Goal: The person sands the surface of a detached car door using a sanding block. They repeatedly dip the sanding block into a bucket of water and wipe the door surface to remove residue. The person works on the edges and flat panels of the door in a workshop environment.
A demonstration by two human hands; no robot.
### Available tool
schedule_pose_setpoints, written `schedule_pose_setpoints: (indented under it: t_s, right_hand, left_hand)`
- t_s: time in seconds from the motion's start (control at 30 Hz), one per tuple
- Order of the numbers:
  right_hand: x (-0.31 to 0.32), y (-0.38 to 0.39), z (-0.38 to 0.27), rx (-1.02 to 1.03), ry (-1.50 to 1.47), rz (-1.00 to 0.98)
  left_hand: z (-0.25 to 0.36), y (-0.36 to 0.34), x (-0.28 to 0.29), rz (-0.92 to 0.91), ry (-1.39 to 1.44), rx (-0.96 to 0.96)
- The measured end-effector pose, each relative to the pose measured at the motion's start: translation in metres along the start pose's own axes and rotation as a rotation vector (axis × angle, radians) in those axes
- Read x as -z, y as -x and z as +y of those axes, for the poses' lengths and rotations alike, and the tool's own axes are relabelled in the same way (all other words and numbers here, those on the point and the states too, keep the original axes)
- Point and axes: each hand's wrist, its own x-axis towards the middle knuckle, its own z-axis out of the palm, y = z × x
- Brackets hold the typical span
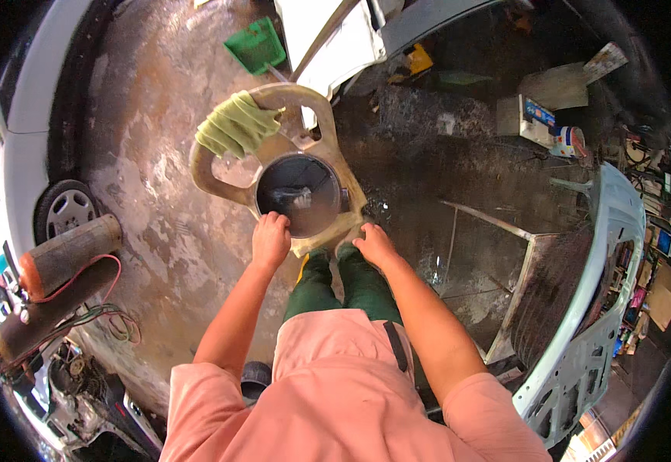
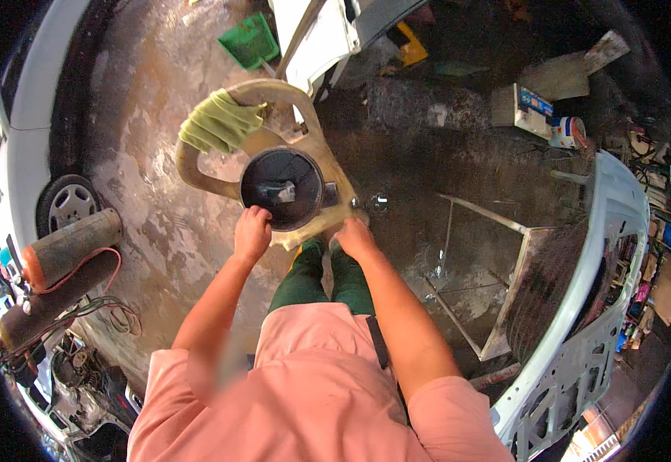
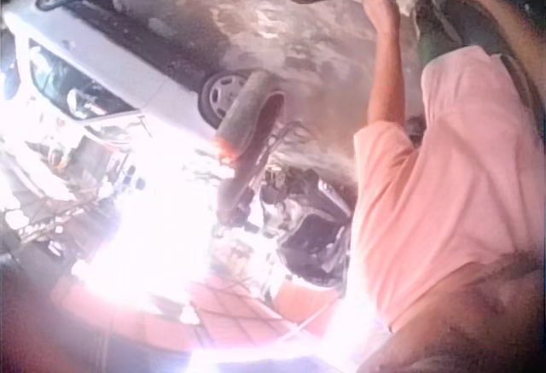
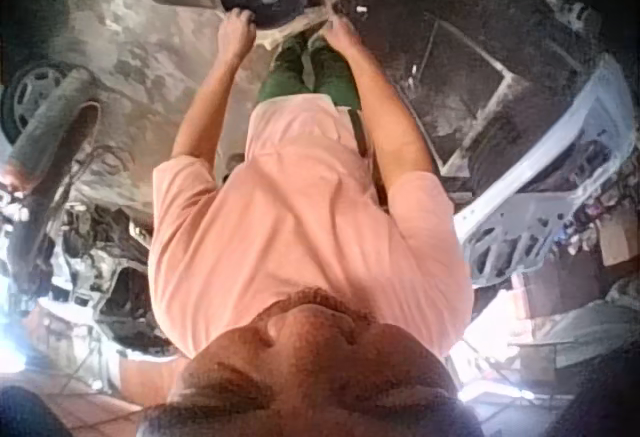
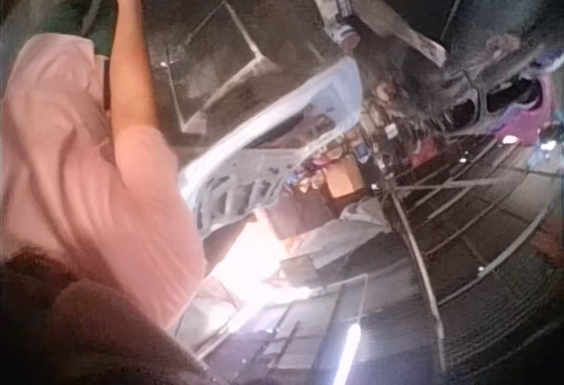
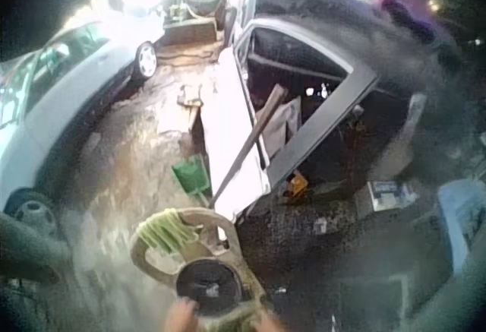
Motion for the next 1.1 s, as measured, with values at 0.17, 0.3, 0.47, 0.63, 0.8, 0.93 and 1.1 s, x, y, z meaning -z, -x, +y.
schedule_pose_setpoints:
  t_s: [0.17,0.3,0.47,0.63,0.8,0.93,1.1]
  right_hand:
    - [-0.055,-0.089,0.056,0.015,-0.056,0.046]
    - [-0.112,-0.184,0.094,-0.084,-0.218,0.151]
    - [-0.150,-0.238,0.111,-0.120,-0.548,0.102]
    - [-0.083,-0.212,0.081,-0.153,-0.448,0.196]
    - [0.057,-0.112,-0.026,0.011,-0.777,0.139]
    - [0.079,-0.070,-0.102,0.329,-0.338,0.080]
    - [-0.012,-0.130,-0.136,0.517,0.489,-0.057]
  left_hand:
    - [0.000,-0.045,-0.055,-0.126,-0.153,0.071]
    - [0.009,-0.056,-0.073,-0.107,-0.169,0.165]
    - [0.006,-0.062,-0.078,-0.112,-0.192,0.199]
    - [0.004,-0.057,-0.079,-0.205,-0.186,0.281]
    - [0.002,-0.050,-0.082,-0.219,-0.141,0.333]
    - [-0.002,-0.049,-0.082,-0.253,-0.132,0.333]
    - [0.004,-0.055,-0.069,-0.323,-0.126,0.329]
